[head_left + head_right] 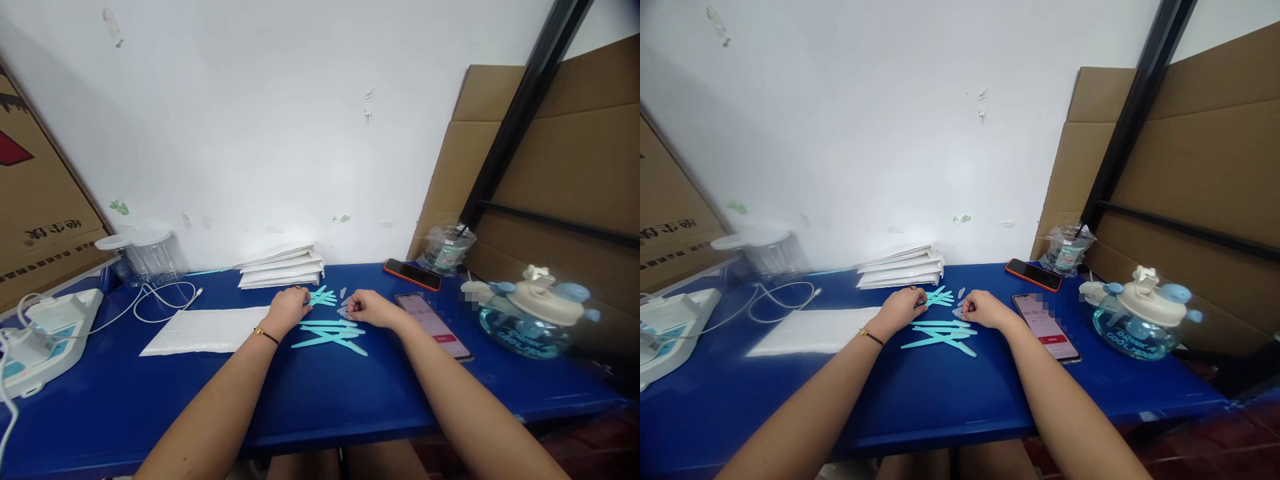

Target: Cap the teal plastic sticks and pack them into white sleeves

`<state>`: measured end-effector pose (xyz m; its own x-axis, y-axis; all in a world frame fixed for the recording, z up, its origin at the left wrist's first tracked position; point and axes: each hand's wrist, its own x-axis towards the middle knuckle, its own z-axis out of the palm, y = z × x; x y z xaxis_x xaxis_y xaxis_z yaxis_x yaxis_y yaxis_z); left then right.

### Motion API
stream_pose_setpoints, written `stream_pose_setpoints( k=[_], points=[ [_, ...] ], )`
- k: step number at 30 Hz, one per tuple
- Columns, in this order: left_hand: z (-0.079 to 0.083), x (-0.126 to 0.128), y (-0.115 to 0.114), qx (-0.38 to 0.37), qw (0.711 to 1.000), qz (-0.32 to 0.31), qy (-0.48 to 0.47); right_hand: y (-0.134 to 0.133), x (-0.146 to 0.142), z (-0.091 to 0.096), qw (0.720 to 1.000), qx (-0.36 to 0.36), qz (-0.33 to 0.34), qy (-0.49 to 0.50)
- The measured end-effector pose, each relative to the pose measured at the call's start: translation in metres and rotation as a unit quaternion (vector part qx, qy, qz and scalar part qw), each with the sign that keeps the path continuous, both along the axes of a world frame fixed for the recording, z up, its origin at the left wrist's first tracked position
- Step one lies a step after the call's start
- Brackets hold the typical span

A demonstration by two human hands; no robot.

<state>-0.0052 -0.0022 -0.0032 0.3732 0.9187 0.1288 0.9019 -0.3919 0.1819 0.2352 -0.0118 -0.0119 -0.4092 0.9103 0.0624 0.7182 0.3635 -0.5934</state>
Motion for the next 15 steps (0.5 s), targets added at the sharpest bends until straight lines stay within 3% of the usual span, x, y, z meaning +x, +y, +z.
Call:
stream_pose_setpoints(
  k=[8,15],
  points=[
    [0.003,-0.001,0.000,-0.039,0.997,0.004,-0.064,0.008,0.018,0.003,0.990,-0.015,-0.049,0.131],
    [0.003,-0.001,0.001,-0.066,0.991,-0.029,-0.116,0.011,0.021,0.003,0.987,-0.011,-0.043,0.157]
  ],
)
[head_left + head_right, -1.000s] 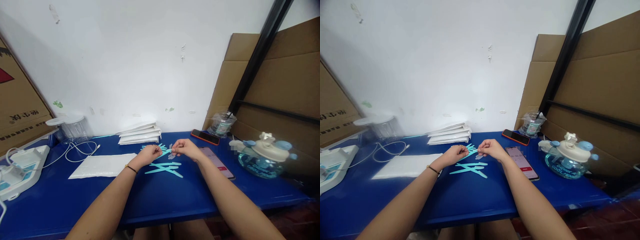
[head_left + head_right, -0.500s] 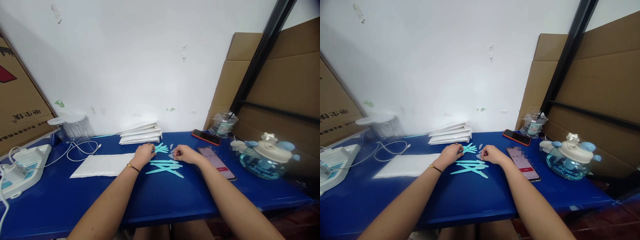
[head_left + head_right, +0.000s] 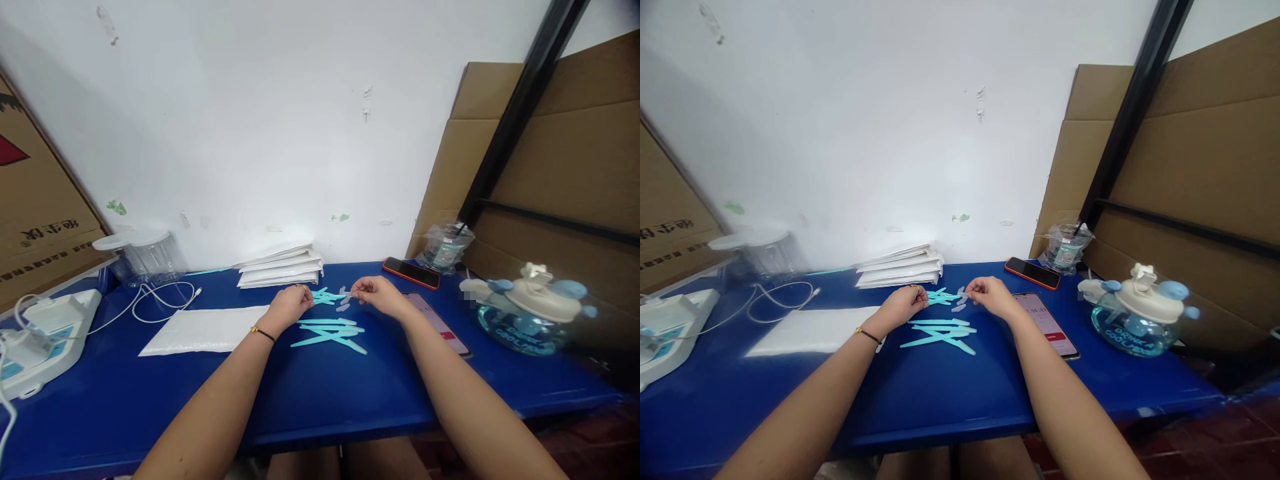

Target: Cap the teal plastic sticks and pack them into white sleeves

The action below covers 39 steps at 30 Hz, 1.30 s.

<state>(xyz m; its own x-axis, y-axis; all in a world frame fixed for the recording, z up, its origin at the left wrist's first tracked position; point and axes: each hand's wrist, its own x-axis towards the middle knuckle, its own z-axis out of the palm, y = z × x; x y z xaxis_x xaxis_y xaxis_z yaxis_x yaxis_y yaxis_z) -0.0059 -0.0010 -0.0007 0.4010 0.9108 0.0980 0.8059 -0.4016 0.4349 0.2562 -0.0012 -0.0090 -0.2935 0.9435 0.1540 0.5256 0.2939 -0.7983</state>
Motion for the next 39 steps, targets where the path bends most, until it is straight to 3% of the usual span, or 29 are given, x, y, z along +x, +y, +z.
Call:
stream_pose_setpoints(
  k=[8,11,13,18,21,27,35,39],
  points=[
    [0.005,0.006,-0.007,-0.039,0.997,-0.064,-0.021,-0.009,-0.012,0.003,0.994,-0.059,0.073,0.053],
    [0.007,0.006,-0.009,-0.106,0.990,-0.089,-0.015,-0.010,-0.009,0.004,0.989,-0.094,0.113,0.026],
    [0.007,0.005,-0.009,-0.119,0.989,-0.089,-0.017,-0.009,-0.007,0.003,0.991,-0.073,0.113,-0.013],
    [0.003,-0.002,-0.001,0.041,0.998,0.034,0.043,-0.004,-0.012,-0.006,0.992,0.057,0.035,-0.109],
    [-0.002,-0.007,0.005,0.068,0.989,0.076,0.105,-0.003,-0.016,-0.010,0.984,0.083,0.027,-0.156],
    [-0.006,-0.009,0.010,0.095,0.983,0.059,0.143,-0.006,-0.018,-0.007,0.980,0.071,0.047,-0.183],
    [0.011,-0.005,-0.001,0.144,0.983,0.015,0.114,-0.005,-0.017,-0.007,0.974,0.111,0.066,-0.188],
    [0.015,-0.003,-0.003,0.128,0.986,0.014,0.107,-0.006,-0.012,0.001,0.986,0.106,0.012,-0.131]
  ],
)
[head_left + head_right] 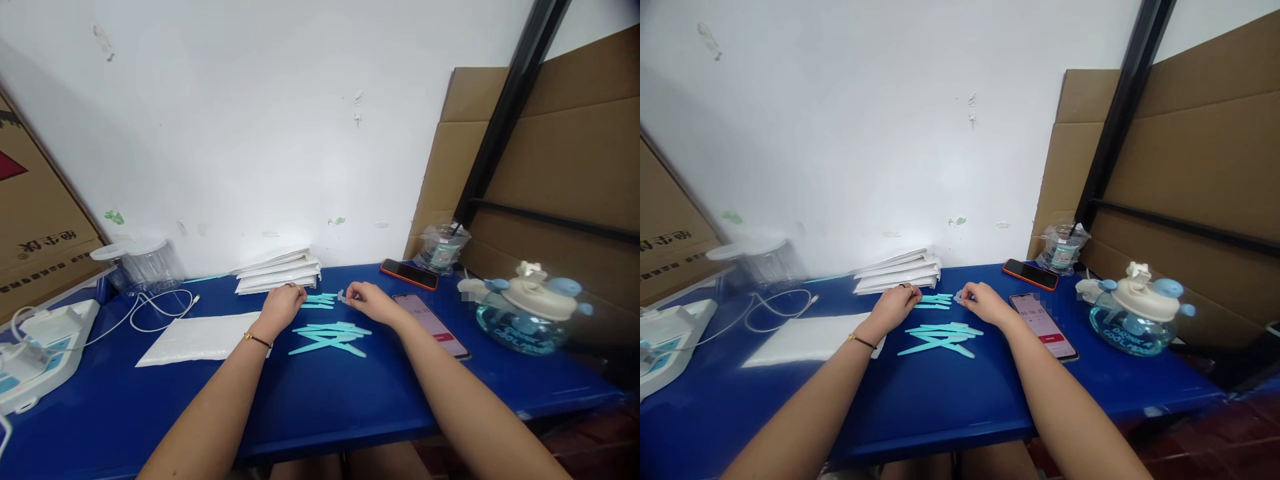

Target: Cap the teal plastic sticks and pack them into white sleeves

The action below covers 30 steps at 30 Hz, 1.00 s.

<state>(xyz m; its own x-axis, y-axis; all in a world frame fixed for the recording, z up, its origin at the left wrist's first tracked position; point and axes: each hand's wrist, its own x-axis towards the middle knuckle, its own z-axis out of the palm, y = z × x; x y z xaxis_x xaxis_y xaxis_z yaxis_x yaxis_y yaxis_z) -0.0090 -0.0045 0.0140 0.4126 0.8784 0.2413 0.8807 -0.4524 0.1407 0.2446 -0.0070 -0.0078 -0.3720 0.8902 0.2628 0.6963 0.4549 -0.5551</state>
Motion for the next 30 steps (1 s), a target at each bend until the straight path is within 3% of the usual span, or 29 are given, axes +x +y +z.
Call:
stream_pose_setpoints(
  k=[5,14,20,30],
  points=[
    [0.000,0.001,0.000,-0.021,1.000,-0.004,-0.016,-0.001,0.005,0.007,0.997,-0.028,-0.027,0.073],
    [-0.001,0.004,-0.002,-0.021,0.999,-0.022,-0.017,0.000,-0.002,0.003,0.998,-0.035,-0.006,0.061],
    [0.002,0.000,-0.001,-0.017,0.999,-0.018,-0.022,-0.001,0.006,0.009,0.997,-0.021,-0.031,0.070],
    [-0.003,0.008,-0.003,-0.050,0.994,-0.084,-0.051,-0.007,-0.009,0.003,0.995,-0.056,0.043,0.075]
  ],
)
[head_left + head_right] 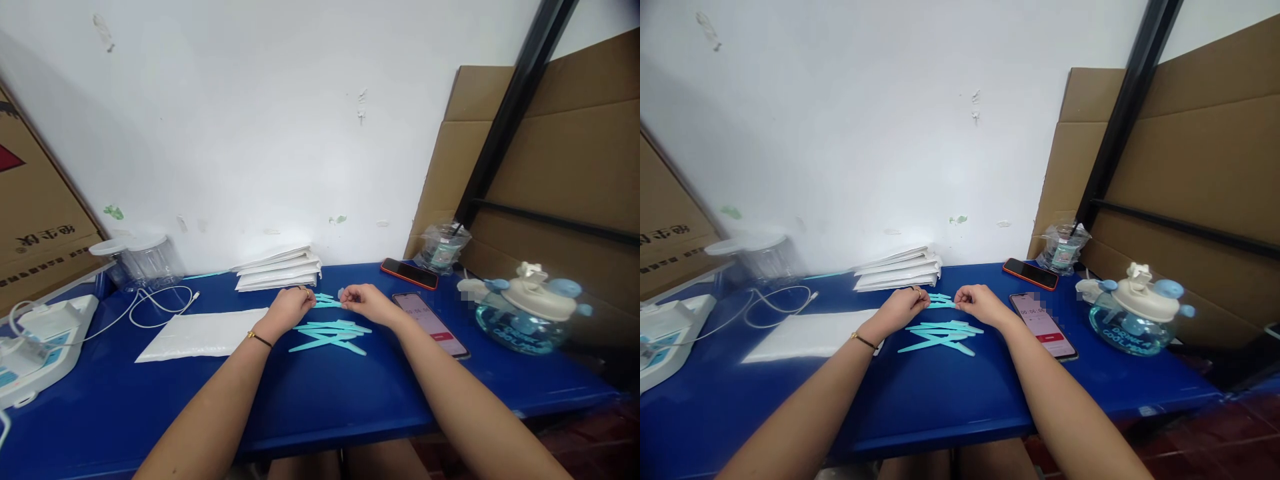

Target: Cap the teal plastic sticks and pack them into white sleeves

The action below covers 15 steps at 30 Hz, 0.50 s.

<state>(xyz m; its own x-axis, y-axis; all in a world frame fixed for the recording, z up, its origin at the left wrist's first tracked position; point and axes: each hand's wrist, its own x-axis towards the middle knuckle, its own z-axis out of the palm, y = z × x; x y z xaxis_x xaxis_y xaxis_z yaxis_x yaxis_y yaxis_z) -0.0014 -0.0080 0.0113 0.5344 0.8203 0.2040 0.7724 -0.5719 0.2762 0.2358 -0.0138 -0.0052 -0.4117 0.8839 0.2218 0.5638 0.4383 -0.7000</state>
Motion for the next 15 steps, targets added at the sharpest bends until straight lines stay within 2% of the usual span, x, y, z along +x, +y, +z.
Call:
stream_pose_setpoints(
  k=[5,8,13,15],
  points=[
    [-0.002,-0.003,0.000,-0.104,0.994,-0.041,0.003,0.002,0.008,0.001,0.994,-0.093,0.051,0.008],
    [-0.003,-0.005,0.001,-0.146,0.989,-0.028,0.002,0.006,0.017,0.000,0.990,-0.130,0.032,0.043],
    [-0.006,-0.008,0.006,-0.021,0.997,0.060,0.032,0.010,0.022,-0.001,0.982,-0.145,-0.050,0.111],
    [-0.009,-0.009,0.008,-0.017,0.996,0.077,0.052,0.009,0.020,-0.001,0.977,-0.148,-0.057,0.140]
  ],
)
